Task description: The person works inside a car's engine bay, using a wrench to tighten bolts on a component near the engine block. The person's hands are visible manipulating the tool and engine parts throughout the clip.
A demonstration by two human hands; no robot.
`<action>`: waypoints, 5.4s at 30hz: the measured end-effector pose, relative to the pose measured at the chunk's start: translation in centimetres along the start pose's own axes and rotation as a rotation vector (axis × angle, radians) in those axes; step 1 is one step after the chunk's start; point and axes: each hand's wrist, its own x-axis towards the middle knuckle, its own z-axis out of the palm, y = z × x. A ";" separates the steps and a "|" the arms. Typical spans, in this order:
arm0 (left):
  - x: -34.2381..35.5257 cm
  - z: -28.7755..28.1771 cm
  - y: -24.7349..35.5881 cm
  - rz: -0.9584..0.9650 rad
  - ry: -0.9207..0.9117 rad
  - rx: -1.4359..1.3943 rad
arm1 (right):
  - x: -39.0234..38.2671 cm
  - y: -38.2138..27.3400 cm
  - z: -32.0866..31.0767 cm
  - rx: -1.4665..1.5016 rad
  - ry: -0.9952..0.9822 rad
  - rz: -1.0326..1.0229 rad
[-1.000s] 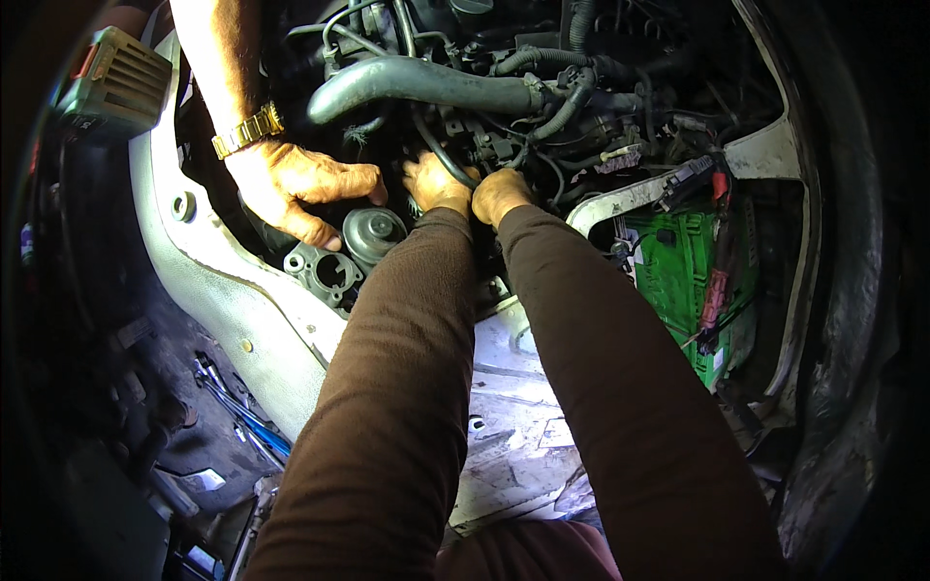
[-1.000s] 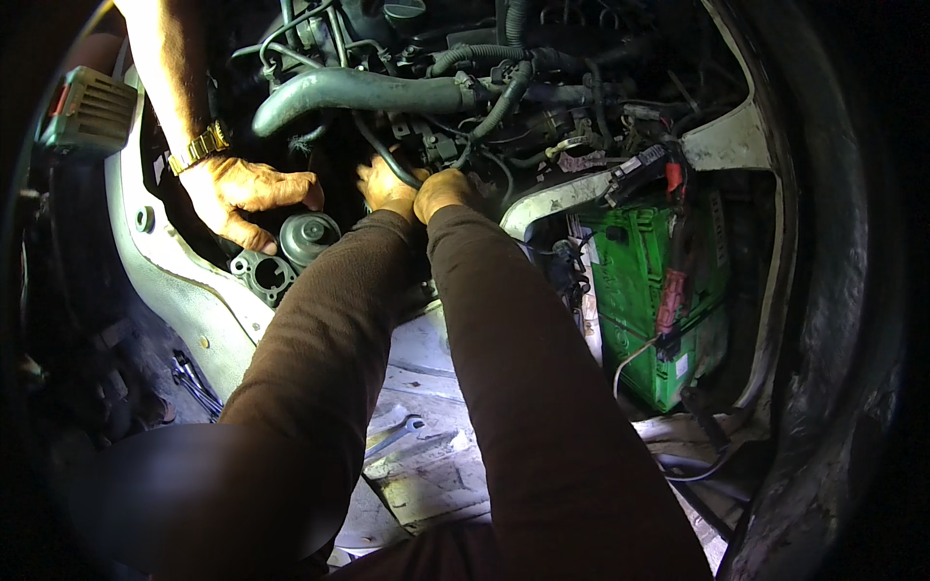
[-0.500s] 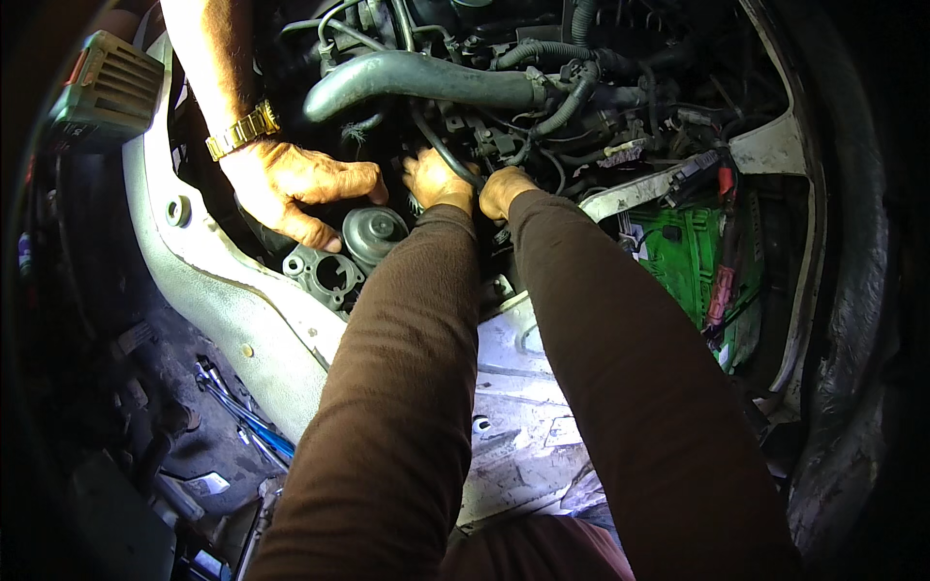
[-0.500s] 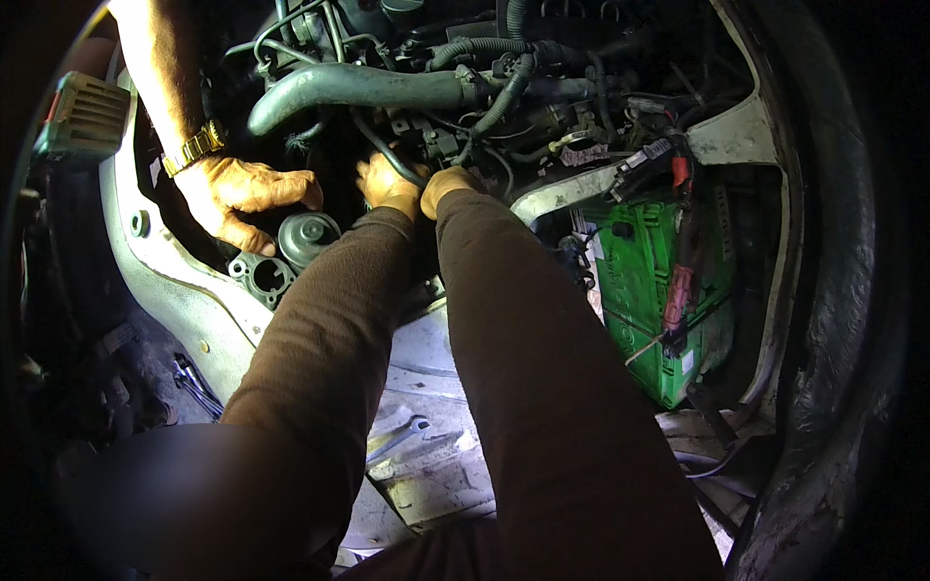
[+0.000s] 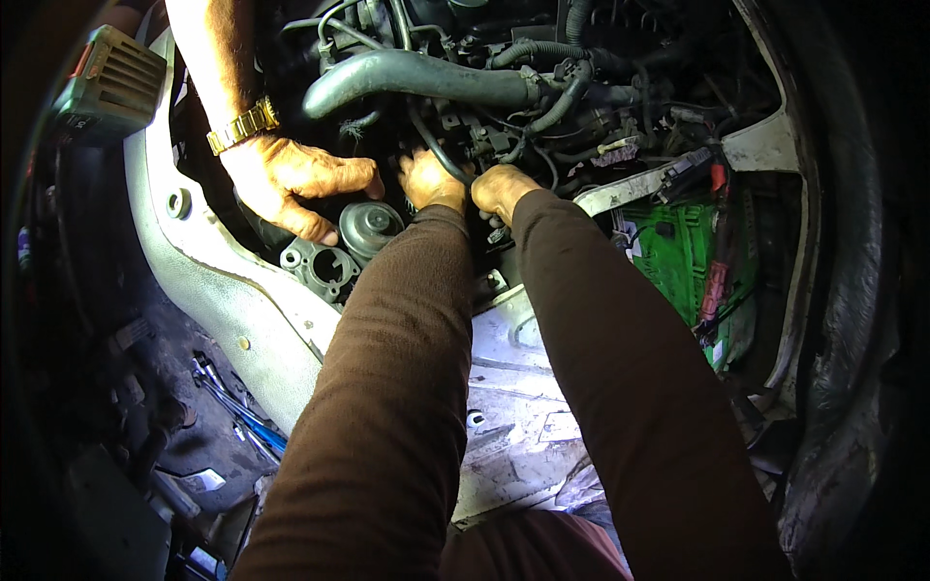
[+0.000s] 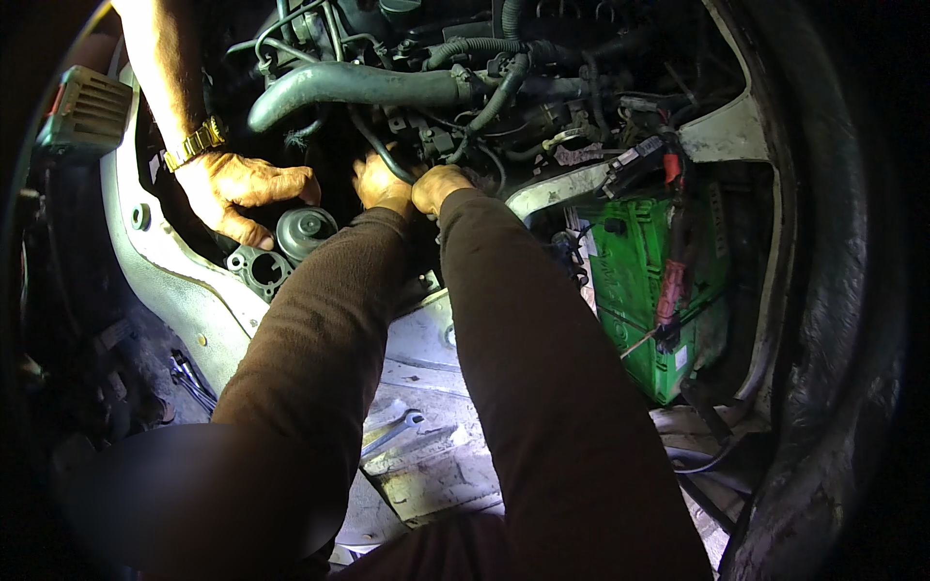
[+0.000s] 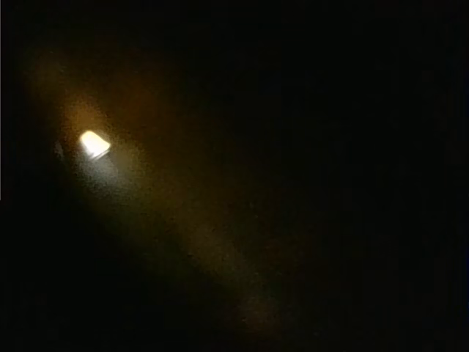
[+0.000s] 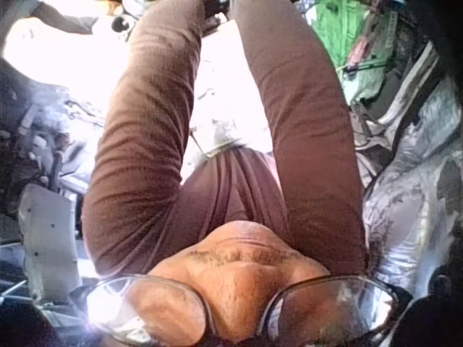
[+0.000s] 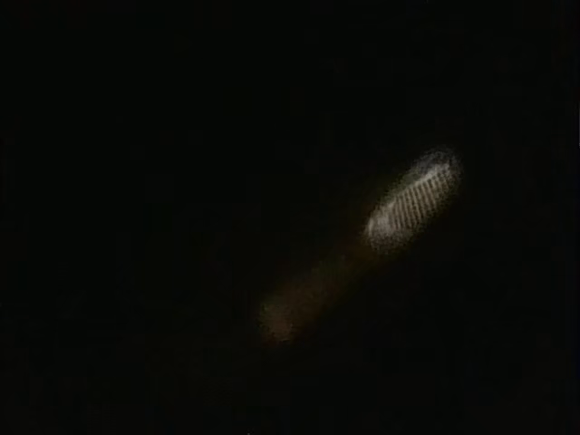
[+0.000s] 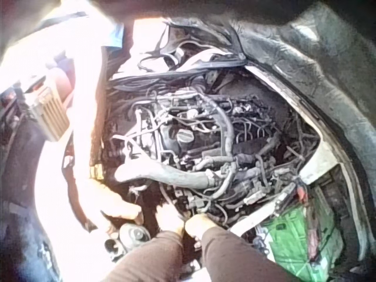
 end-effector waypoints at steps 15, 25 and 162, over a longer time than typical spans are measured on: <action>0.2 1.4 -0.5 0.038 0.106 -0.018 | -1.7 -1.3 0.1 -0.545 0.159 -0.238; 0.2 0.5 0.1 0.042 0.019 0.089 | 0.3 0.4 1.4 -0.980 -0.016 -0.220; -0.5 -1.0 -0.2 0.021 -0.134 0.028 | 1.8 0.0 1.5 -0.343 0.168 -0.162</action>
